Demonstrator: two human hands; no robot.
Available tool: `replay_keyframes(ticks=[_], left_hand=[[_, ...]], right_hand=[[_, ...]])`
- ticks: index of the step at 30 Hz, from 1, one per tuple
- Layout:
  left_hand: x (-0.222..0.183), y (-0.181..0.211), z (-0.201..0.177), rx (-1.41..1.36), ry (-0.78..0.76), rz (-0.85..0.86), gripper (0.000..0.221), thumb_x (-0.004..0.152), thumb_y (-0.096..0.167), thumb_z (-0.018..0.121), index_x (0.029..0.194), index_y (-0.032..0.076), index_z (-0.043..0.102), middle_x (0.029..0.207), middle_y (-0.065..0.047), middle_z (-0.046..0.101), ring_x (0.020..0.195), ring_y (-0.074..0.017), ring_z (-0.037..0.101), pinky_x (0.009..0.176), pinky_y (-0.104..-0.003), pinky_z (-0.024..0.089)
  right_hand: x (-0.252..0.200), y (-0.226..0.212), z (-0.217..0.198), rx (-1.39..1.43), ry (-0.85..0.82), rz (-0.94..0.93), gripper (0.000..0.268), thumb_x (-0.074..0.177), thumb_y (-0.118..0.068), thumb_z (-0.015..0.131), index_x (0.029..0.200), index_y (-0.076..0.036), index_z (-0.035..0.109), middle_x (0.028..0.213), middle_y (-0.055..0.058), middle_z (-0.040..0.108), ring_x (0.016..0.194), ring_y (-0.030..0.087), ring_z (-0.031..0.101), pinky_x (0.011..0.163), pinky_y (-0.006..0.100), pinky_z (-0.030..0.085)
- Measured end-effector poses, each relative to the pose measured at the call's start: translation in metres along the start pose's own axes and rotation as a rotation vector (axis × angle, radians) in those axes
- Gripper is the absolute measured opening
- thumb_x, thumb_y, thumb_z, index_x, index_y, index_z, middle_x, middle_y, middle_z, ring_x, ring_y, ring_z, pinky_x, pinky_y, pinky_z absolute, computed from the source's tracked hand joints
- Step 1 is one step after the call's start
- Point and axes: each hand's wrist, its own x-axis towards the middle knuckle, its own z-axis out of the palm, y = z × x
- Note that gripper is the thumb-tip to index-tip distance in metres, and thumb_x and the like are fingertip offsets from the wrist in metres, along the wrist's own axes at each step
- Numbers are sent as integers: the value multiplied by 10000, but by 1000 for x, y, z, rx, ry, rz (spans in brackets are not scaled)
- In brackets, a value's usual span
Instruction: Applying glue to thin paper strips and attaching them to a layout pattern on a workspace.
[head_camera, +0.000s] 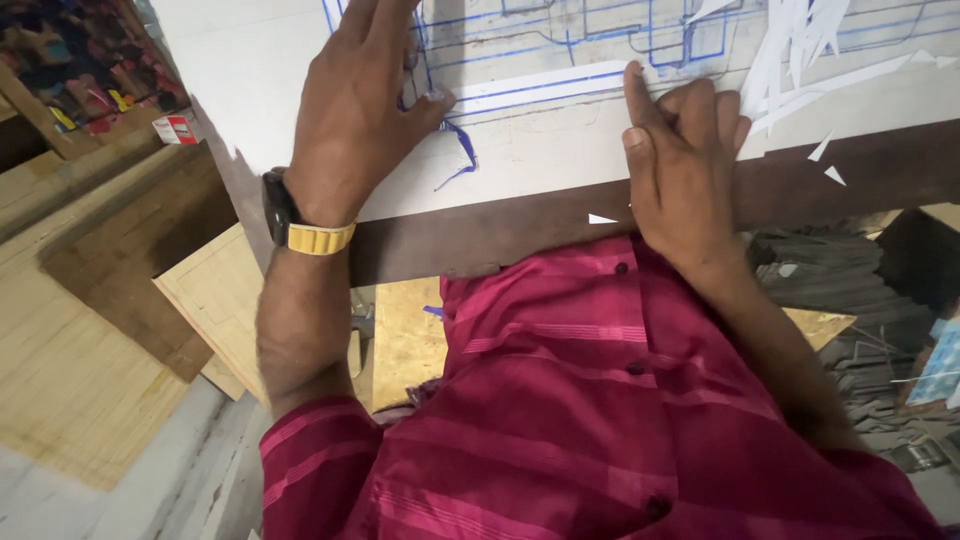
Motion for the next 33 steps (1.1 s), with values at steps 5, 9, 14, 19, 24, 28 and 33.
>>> replay_keyframes(ticks=[5, 9, 14, 19, 24, 28, 33], left_hand=[[-2, -2, 1, 12, 13, 28, 774, 830, 118, 935, 1440, 48, 465, 1232, -188, 614, 1026, -380, 657, 856, -461, 567], [-3, -3, 2, 31, 2, 36, 801, 844, 108, 934, 1482, 46, 455, 1239, -196, 611, 1031, -389, 652, 859, -466, 566], [-3, -3, 2, 22, 12, 43, 823, 822, 109, 944, 1479, 49, 453, 1234, -194, 609, 1012, -370, 660, 854, -457, 572], [-2, -2, 1, 12, -4, 22, 834, 809, 107, 946, 1480, 53, 453, 1201, -188, 605, 984, -347, 664, 845, -446, 576], [-1, -2, 0, 28, 5, 34, 816, 815, 112, 937, 1474, 58, 459, 1169, -178, 604, 964, -346, 654, 821, -457, 560], [0, -4, -5, -73, -20, -43, 700, 915, 26, 855, 1499, 54, 470, 1098, -167, 609, 919, -341, 646, 761, -454, 535], [-4, -12, 10, -44, 26, -20, 606, 877, 100, 893, 1316, 23, 482, 1040, -164, 617, 909, -375, 637, 759, -471, 528]], right_hand=[[3, -3, 1, -101, -8, -13, 446, 1181, -255, 531, 1574, -47, 553, 1100, 98, 410, 1071, 283, 374, 977, 468, 325], [3, 0, 5, -211, -22, -37, 467, 1163, -270, 554, 1578, -54, 555, 1113, 97, 407, 1044, 274, 369, 932, 456, 327], [1, 5, 8, -238, -18, -61, 478, 1166, -269, 555, 1595, -58, 532, 1108, 93, 414, 1044, 268, 366, 924, 447, 323], [2, 9, 9, -228, -13, -67, 498, 1167, -267, 551, 1620, -62, 524, 1099, 91, 421, 1040, 265, 368, 917, 444, 320], [2, 6, 6, -234, -25, -58, 479, 1165, -266, 548, 1595, -55, 532, 1096, 89, 423, 1037, 266, 376, 918, 446, 325], [3, 4, 7, -220, -5, -85, 474, 1169, -265, 557, 1593, -53, 542, 1078, 91, 426, 1044, 270, 383, 927, 451, 327], [2, -4, 2, -197, 1, -84, 464, 1163, -244, 574, 1577, -33, 559, 1091, 104, 431, 1034, 279, 394, 954, 472, 326]])
